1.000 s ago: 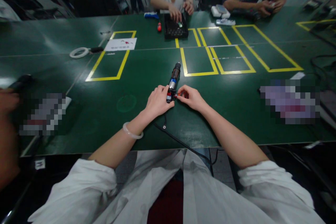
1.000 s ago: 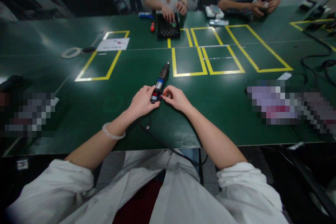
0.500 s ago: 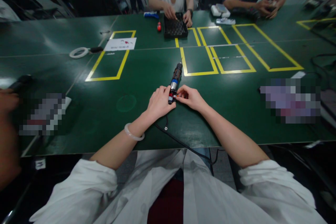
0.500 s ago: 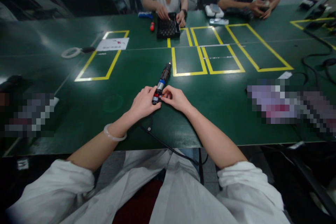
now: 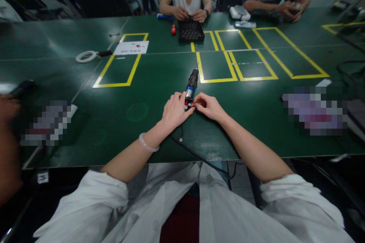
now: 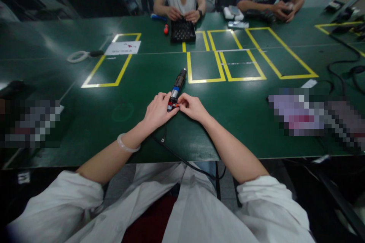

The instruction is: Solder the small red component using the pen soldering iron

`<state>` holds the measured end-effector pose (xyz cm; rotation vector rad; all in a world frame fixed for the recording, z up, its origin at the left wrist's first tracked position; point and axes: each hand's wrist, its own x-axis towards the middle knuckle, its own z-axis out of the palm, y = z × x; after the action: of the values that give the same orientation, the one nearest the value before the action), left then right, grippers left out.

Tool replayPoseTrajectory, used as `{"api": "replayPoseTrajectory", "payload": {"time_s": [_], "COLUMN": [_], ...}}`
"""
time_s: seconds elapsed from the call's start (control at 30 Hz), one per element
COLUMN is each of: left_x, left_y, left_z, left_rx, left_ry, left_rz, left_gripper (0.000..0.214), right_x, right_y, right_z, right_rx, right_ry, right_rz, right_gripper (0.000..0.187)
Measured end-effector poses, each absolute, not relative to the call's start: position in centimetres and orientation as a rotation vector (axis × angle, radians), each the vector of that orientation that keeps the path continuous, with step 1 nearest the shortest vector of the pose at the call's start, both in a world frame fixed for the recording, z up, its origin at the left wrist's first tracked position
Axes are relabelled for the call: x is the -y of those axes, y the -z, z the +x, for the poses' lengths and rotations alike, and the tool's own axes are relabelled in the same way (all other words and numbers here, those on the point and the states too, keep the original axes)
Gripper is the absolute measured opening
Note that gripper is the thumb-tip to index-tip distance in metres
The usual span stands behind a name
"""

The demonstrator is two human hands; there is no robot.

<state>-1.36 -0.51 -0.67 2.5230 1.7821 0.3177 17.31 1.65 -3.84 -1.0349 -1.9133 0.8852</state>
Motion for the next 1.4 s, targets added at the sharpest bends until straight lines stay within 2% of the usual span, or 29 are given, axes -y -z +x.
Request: {"api": "replayPoseTrajectory", "payload": {"time_s": [0.43, 0.83, 1.2, 1.4], "left_x": [0.4, -0.9, -2.8, -2.5], "left_y": [0.3, -0.4, -1.0, -1.5], "left_z": [-5.6, -18.4, -27.4, -28.3], "left_rx": [-1.83, -2.263, -2.649, -2.739], "left_ry": [-0.156, -0.083, 0.3, 0.205], "left_rz": [2.628, 2.27, 2.038, 2.08], "left_gripper": [0.069, 0.072, 0.075, 0.069], "right_x": [-1.5, -1.6, -1.6, -1.6], "right_y": [3.6, 4.0, 3.9, 3.9], "right_z": [17.4, 17.5, 17.4, 17.4], "right_rx": [1.982, 1.953, 1.931, 1.938], "right_ry": [-0.937, -0.975, -1.022, -1.022], "right_rz": [-1.028, -1.022, -1.034, -1.036], "right_gripper": [0.013, 0.012, 0.011, 0.011]}}
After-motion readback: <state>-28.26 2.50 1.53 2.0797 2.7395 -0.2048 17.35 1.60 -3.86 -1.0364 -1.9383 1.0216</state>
